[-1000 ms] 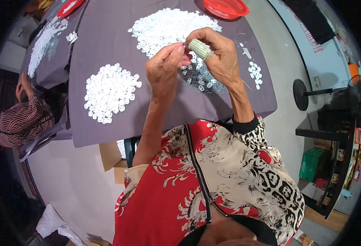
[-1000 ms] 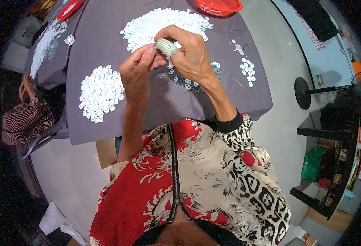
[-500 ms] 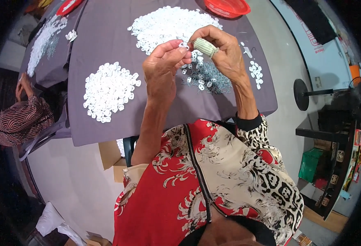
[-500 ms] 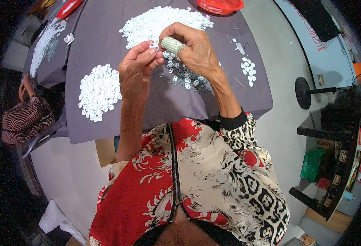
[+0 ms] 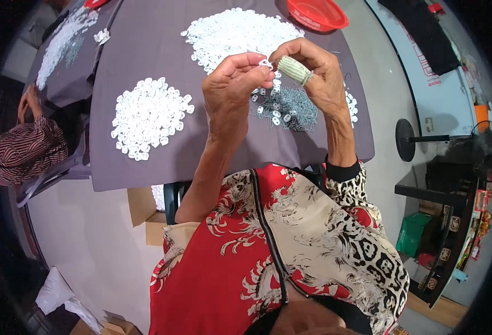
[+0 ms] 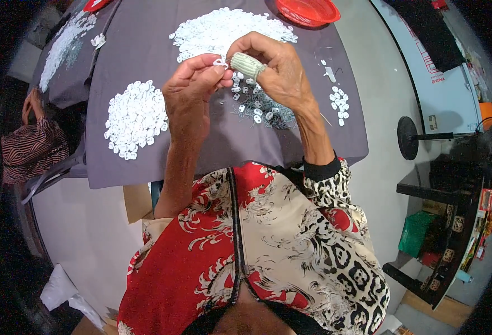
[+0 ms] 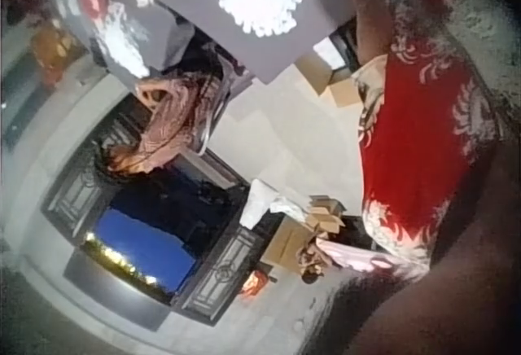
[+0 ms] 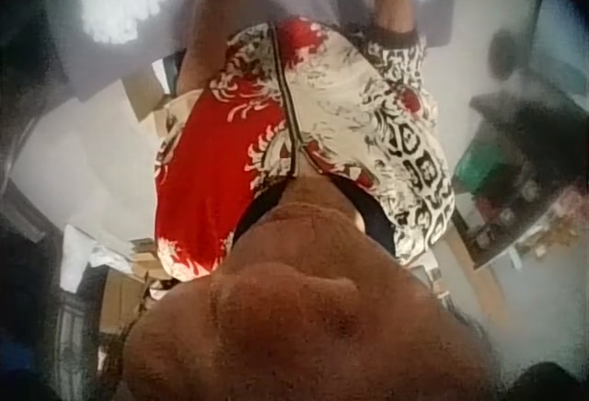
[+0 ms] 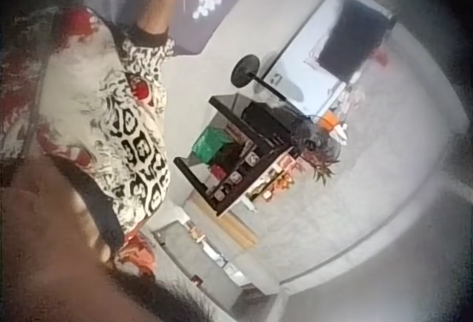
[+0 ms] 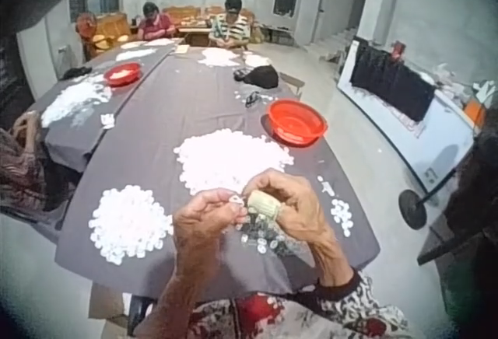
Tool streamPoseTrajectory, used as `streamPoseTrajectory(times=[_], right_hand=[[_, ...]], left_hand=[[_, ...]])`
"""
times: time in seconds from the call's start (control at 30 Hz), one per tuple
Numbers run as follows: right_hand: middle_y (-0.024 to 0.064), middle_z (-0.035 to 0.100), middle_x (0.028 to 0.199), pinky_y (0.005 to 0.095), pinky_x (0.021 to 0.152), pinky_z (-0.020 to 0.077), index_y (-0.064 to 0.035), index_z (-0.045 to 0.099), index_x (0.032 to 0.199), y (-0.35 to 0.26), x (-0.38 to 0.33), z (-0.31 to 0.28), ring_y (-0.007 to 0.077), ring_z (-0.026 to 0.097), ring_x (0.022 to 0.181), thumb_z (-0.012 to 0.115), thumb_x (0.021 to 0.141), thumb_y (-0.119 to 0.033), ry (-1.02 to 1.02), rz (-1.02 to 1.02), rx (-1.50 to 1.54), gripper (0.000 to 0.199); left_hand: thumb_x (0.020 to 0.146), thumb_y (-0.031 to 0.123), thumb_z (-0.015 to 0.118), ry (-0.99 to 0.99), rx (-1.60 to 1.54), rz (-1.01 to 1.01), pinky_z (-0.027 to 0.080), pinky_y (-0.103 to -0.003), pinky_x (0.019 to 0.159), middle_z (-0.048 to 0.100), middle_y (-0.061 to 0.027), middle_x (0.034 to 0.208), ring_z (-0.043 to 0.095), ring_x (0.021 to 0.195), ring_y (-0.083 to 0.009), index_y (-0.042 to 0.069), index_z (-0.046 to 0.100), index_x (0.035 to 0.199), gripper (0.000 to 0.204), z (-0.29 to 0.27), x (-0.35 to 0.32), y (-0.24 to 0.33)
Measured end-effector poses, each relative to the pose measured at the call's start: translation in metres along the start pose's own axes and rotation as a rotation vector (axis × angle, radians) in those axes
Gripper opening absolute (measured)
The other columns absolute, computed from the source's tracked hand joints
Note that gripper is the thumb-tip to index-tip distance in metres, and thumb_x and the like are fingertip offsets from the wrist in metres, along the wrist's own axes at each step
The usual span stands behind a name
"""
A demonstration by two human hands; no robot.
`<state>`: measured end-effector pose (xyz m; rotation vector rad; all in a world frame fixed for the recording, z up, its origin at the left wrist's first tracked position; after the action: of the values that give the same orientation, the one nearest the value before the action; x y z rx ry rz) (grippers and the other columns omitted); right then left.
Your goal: The person repeatedly picks up small plastic pieces and metal pins from the table and attaches them together by hand.
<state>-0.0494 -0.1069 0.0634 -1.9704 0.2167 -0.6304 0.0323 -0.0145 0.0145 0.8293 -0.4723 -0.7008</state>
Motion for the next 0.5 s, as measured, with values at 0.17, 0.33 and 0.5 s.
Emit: streamPoseTrajectory(times=[0.17,0.33,0.5], right_hand=[[0.0047,0.060,0.082,0.0219,0.071,0.0442,0.0019,0.057,0.088,-0.0037,0.0003,0.0034,0.0099,0.057,0.078,0.054,0.076,-0.002,-0.019,-0.002,-0.009,0.013],[0.0043,0.060,0.081,0.0213,0.070,0.0440,0.0019,0.056,0.088,-0.0070,0.0005,0.0047,0.0093,0.057,0.077,0.054,0.076,-0.001,-0.026,-0.024,-0.023,0.013],[0.0045,0.059,0.082,0.0212,0.069,0.0438,0.0021,0.056,0.089,-0.0074,0.0024,0.0059,0.0090,0.056,0.076,0.051,0.076,0.001,-0.055,0.010,-0.240,0.014]], left_hand=[[0.073,0.003,0.059,0.010,0.027,0.001,0.047,-0.020,0.064,0.061,-0.0097,0.077,0.059,0.067,-0.0114,-0.008,0.056,0.093,0.022,-0.0015,-0.0007,0.0021],[0.074,0.003,0.059,0.009,0.050,0.012,0.047,-0.020,0.064,0.061,-0.0092,0.077,0.059,0.067,-0.0109,-0.008,0.056,0.093,0.022,-0.0016,-0.0020,0.0050],[0.074,0.003,0.058,0.025,0.075,0.009,0.047,-0.020,0.063,0.061,-0.0088,0.077,0.059,0.066,-0.0105,-0.008,0.056,0.093,0.022,-0.0029,-0.0006,0.0045]])
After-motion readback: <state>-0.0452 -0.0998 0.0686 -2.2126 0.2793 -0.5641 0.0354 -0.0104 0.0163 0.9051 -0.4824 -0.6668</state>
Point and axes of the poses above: each hand's wrist, its own x-axis towards the middle knuckle, its own z-axis out of the palm, y = z × x, the point moved 7 cm from there along x, towards the middle knuckle
